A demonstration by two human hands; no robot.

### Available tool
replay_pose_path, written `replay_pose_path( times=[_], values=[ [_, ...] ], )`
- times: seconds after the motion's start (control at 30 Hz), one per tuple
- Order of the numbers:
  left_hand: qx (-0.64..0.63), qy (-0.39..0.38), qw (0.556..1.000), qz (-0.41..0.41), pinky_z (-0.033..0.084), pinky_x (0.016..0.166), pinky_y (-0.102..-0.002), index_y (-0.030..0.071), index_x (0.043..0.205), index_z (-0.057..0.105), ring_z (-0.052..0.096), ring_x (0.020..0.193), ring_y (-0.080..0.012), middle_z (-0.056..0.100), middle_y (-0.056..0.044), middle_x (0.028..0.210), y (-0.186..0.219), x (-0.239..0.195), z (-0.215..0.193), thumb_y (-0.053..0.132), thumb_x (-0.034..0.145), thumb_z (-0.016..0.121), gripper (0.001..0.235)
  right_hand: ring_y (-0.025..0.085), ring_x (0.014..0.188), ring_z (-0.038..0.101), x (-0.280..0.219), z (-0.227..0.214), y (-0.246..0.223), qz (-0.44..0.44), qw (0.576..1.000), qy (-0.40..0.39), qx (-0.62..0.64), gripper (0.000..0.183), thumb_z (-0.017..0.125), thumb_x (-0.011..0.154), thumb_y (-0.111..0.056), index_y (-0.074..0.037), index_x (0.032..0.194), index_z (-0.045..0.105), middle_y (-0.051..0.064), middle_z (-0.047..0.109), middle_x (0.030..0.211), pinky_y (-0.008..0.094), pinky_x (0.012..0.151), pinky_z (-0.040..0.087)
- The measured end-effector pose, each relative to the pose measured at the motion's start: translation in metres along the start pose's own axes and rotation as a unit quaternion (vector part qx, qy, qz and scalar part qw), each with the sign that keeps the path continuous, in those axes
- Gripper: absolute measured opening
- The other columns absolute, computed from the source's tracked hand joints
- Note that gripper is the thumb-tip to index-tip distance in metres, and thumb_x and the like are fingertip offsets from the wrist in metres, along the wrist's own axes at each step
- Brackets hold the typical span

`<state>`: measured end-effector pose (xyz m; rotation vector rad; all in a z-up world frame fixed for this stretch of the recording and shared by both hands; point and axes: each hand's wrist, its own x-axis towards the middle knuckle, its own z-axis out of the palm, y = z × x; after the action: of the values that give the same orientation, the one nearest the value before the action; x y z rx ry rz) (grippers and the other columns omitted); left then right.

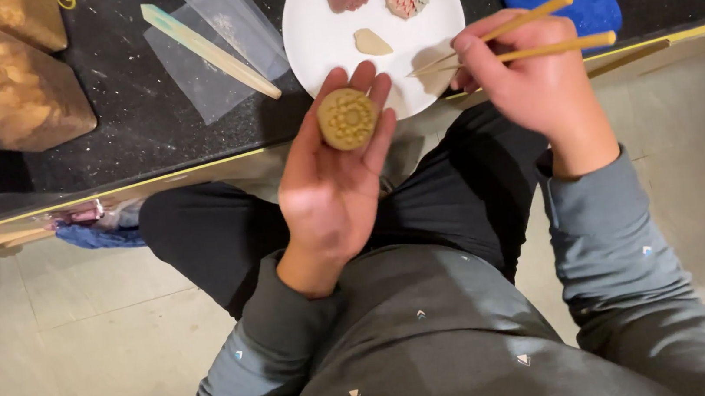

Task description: Using chopsticks to create intricate floral patterns and details on a small dough pastry.

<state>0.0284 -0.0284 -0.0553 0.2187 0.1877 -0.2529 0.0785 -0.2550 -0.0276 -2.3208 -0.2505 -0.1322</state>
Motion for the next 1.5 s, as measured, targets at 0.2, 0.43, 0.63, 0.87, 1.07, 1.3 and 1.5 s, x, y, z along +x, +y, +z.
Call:
replay_pose_path(
  times=[0.2, 0.43, 0.63, 0.87, 1.07, 1.3, 1.5],
  values=[
    [-0.039, 0.084, 0.995, -0.034, 0.038, 0.118, -0.055, 0.008, 0.115, 0.06, 0.044, 0.144, -0.0492, 0.051, -0.03, 0.149, -0.006, 0.014, -0.025, 0.022, 0.1, 0.048, 0.024, 0.015, 0.073, 0.073, 0.01, 0.004, 0.009, 0.032, 0.999, -0.037, 0.003, 0.028, 0.065, 0.113, -0.012, 0.001, 0.089, 0.074, 0.006, 0.075, 0.086, 0.028, 0.068, 0.058],
    [-0.009, 0.045, 0.998, -0.05, 0.039, 0.118, -0.049, 0.006, 0.142, 0.051, 0.042, 0.148, -0.04, 0.045, -0.022, 0.158, -0.017, 0.018, -0.039, 0.036, 0.106, 0.05, 0.047, 0.016, 0.07, 0.073, 0.0, 0.004, -0.003, 0.039, 0.998, -0.041, 0.021, 0.021, 0.064, 0.114, -0.01, 0.004, 0.1, 0.071, 0.01, 0.074, 0.079, 0.028, 0.064, 0.059],
    [-0.035, 0.005, 0.994, -0.099, 0.039, 0.12, -0.046, 0.005, 0.137, 0.055, 0.036, 0.151, -0.0418, 0.04, -0.025, 0.16, -0.019, 0.004, -0.028, 0.04, 0.11, 0.046, 0.045, 0.038, 0.084, 0.076, -0.066, -0.016, -0.015, 0.039, 0.975, 0.132, 0.177, 0.012, 0.056, 0.122, 0.006, 0.014, 0.114, 0.061, 0.032, 0.065, 0.099, 0.037, 0.07, 0.065],
    [-0.069, -0.073, 0.982, -0.157, 0.041, 0.126, -0.048, 0.005, 0.15, 0.047, 0.029, 0.16, -0.0436, 0.033, -0.026, 0.169, -0.021, -0.027, 0.012, 0.036, 0.117, 0.04, 0.046, 0.024, 0.064, 0.066, -0.137, -0.027, -0.017, -0.005, 0.943, 0.213, 0.255, 0.023, 0.037, 0.122, -0.028, -0.01, 0.113, 0.049, 0.017, 0.057, 0.079, 0.028, 0.055, 0.053],
    [-0.005, -0.11, 0.98, -0.166, 0.039, 0.13, -0.047, 0.009, 0.148, 0.05, 0.03, 0.165, -0.0437, 0.038, -0.025, 0.168, -0.015, -0.052, 0.038, 0.044, 0.118, 0.036, 0.048, 0.025, 0.059, 0.059, -0.18, -0.031, -0.002, -0.064, 0.952, 0.245, 0.174, 0.026, 0.067, 0.103, -0.019, -0.001, 0.091, 0.052, 0.014, 0.05, 0.08, 0.038, 0.055, 0.051],
    [-0.015, -0.029, 0.987, -0.155, 0.037, 0.125, -0.054, 0.003, 0.155, 0.035, 0.028, 0.164, -0.0491, 0.036, -0.031, 0.165, -0.02, -0.059, 0.053, 0.04, 0.108, 0.033, 0.059, 0.025, 0.044, 0.043, -0.154, 0.008, -0.062, -0.071, 0.898, 0.369, 0.229, 0.034, 0.037, 0.119, -0.043, -0.01, 0.11, 0.037, 0.015, 0.041, 0.065, 0.034, 0.047, 0.044],
    [-0.045, 0.046, 0.984, -0.169, 0.032, 0.124, -0.049, 0.003, 0.157, 0.035, 0.027, 0.163, -0.0463, 0.035, -0.026, 0.165, -0.021, -0.045, 0.058, 0.034, 0.104, 0.034, 0.061, 0.025, 0.048, 0.052, -0.157, 0.022, -0.05, -0.12, 0.886, 0.388, 0.222, 0.034, 0.048, 0.116, -0.037, -0.005, 0.107, 0.043, 0.02, 0.044, 0.074, 0.039, 0.046, 0.055]
  ],
)
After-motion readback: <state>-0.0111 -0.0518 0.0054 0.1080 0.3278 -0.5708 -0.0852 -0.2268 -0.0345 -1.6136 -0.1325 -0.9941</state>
